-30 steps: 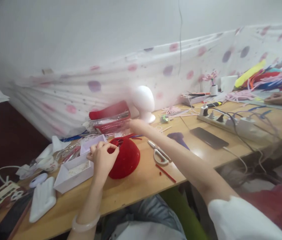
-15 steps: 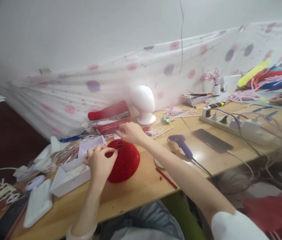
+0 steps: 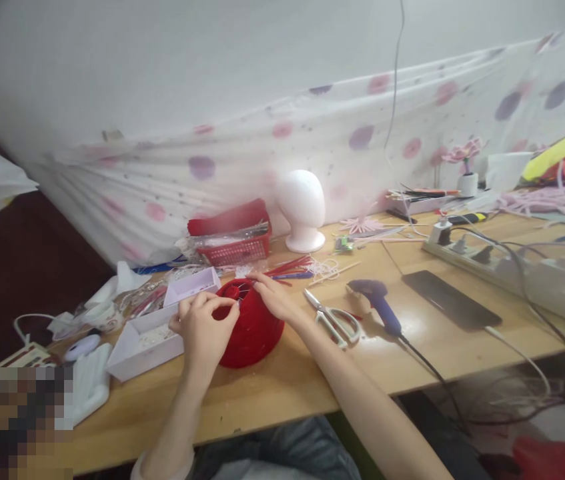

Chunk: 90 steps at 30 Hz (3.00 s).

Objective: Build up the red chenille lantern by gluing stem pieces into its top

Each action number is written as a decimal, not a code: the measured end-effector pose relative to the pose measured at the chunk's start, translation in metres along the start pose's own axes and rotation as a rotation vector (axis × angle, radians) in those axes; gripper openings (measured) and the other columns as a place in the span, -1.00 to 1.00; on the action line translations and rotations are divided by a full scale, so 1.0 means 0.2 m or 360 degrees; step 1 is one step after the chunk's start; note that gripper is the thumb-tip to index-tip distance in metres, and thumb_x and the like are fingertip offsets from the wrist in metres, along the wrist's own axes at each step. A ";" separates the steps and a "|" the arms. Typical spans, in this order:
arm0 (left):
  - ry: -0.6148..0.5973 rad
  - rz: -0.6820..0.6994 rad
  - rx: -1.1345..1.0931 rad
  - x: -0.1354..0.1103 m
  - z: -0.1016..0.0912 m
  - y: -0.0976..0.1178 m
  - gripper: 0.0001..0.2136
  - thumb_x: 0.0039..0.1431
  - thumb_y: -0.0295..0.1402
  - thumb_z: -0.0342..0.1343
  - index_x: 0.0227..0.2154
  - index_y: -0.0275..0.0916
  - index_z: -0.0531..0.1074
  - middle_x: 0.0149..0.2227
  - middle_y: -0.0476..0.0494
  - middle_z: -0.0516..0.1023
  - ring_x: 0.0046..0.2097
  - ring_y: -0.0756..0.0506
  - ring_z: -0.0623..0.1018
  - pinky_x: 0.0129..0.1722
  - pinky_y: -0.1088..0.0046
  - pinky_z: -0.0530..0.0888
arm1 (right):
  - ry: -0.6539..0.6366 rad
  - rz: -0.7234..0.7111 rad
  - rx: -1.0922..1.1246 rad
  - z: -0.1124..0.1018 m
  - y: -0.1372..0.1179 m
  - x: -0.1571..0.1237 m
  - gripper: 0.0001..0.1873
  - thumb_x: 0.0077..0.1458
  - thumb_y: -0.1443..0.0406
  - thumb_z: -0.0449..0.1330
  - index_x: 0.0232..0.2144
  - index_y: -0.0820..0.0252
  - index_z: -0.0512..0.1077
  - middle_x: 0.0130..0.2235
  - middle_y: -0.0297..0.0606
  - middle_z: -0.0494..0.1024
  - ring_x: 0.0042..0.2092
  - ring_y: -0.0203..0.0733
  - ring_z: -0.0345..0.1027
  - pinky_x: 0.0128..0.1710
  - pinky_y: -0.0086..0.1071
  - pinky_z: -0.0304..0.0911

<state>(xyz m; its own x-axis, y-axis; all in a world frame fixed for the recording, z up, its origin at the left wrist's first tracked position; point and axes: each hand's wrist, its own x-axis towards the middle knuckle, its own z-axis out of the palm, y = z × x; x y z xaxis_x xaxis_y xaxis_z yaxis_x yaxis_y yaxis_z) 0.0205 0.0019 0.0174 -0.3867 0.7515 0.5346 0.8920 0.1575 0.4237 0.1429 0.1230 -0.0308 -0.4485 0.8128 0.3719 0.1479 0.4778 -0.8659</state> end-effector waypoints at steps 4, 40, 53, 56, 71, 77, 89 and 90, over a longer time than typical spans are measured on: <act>-0.0023 -0.0008 -0.0003 0.00 -0.01 0.01 -0.86 0.18 -0.34 0.21 -0.45 -0.05 0.64 -0.22 -0.11 0.64 0.03 -0.31 0.43 0.04 -0.01 0.18 | -0.0019 0.0015 0.0074 0.00 0.00 -0.01 -0.64 0.31 0.14 0.19 0.07 0.18 0.43 0.14 -0.12 0.46 0.12 -0.03 0.39 0.13 0.02 0.34; -0.0119 0.0103 -0.0097 0.01 -0.09 -0.02 -0.84 0.21 -0.43 0.16 -0.32 -0.04 0.63 -0.25 -0.05 0.65 -0.03 -0.23 0.52 0.07 0.12 0.25 | 0.0209 -0.0211 0.0121 0.06 0.12 -0.05 -0.64 0.32 0.13 0.18 0.06 0.20 0.43 0.11 -0.12 0.48 0.10 -0.04 0.40 0.12 0.01 0.34; -0.0245 -0.0059 -0.0095 0.08 -0.04 0.00 -0.90 0.11 -0.42 0.24 -0.48 -0.12 0.60 -0.34 -0.02 0.62 -0.12 -0.18 0.54 -0.05 0.21 0.30 | 0.0233 -0.0282 0.0105 0.07 0.13 -0.04 -0.66 0.32 0.13 0.18 0.03 0.20 0.44 0.08 -0.13 0.50 0.07 -0.07 0.43 0.10 -0.01 0.36; -0.0253 -0.0055 -0.0045 0.08 -0.04 0.01 -0.90 0.11 -0.42 0.25 -0.46 -0.09 0.60 -0.35 -0.01 0.61 -0.08 -0.20 0.52 -0.02 0.17 0.27 | 0.0238 -0.0293 0.0107 0.07 0.13 -0.03 -0.67 0.33 0.14 0.17 0.02 0.20 0.45 0.07 -0.14 0.51 0.06 -0.08 0.43 0.09 -0.02 0.37; -0.0243 -0.0026 0.0047 0.08 -0.04 0.01 -0.87 0.10 -0.43 0.23 -0.52 -0.13 0.55 -0.34 -0.03 0.61 -0.09 -0.24 0.50 -0.03 0.13 0.24 | 0.0248 -0.0325 0.0086 0.08 0.13 -0.03 -0.68 0.33 0.14 0.17 0.01 0.21 0.45 0.05 -0.15 0.52 0.05 -0.08 0.44 0.09 -0.02 0.37; -0.0159 0.0046 0.0027 0.06 -0.02 -0.01 -0.87 0.08 -0.45 0.22 -0.54 -0.12 0.54 -0.40 -0.01 0.59 -0.16 -0.21 0.52 -0.07 0.17 0.28 | 0.0259 -0.0326 0.0082 0.08 0.13 -0.03 -0.68 0.33 0.14 0.17 0.01 0.21 0.45 0.05 -0.15 0.52 0.06 -0.08 0.44 0.10 -0.01 0.36; 0.0055 0.0755 -0.0130 0.09 -0.11 -0.16 -0.85 0.27 -0.43 0.14 -0.26 -0.12 0.61 -0.29 -0.08 0.53 -0.16 -0.14 0.49 -0.05 0.25 0.39 | 0.0275 -0.0296 0.0039 0.08 0.10 -0.05 -0.68 0.34 0.14 0.16 0.00 0.21 0.46 0.03 -0.15 0.53 0.04 -0.09 0.45 0.11 -0.02 0.36; 0.0068 0.0828 -0.0100 0.08 -0.10 -0.17 -0.84 0.28 -0.42 0.14 -0.22 -0.10 0.62 -0.24 -0.11 0.52 -0.12 -0.16 0.48 -0.02 0.21 0.38 | 0.0277 -0.0296 0.0038 0.08 0.10 -0.05 -0.68 0.34 0.14 0.16 -0.01 0.21 0.46 0.03 -0.15 0.53 0.04 -0.09 0.45 0.11 -0.02 0.36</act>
<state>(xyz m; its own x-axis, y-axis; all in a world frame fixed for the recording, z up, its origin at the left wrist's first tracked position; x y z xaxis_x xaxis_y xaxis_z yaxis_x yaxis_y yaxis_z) -0.0206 -0.0046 0.0270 0.0934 0.6932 0.7147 0.9532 -0.2695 0.1369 0.1372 0.1189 -0.0567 -0.3074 0.7579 0.5755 0.0550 0.6179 -0.7843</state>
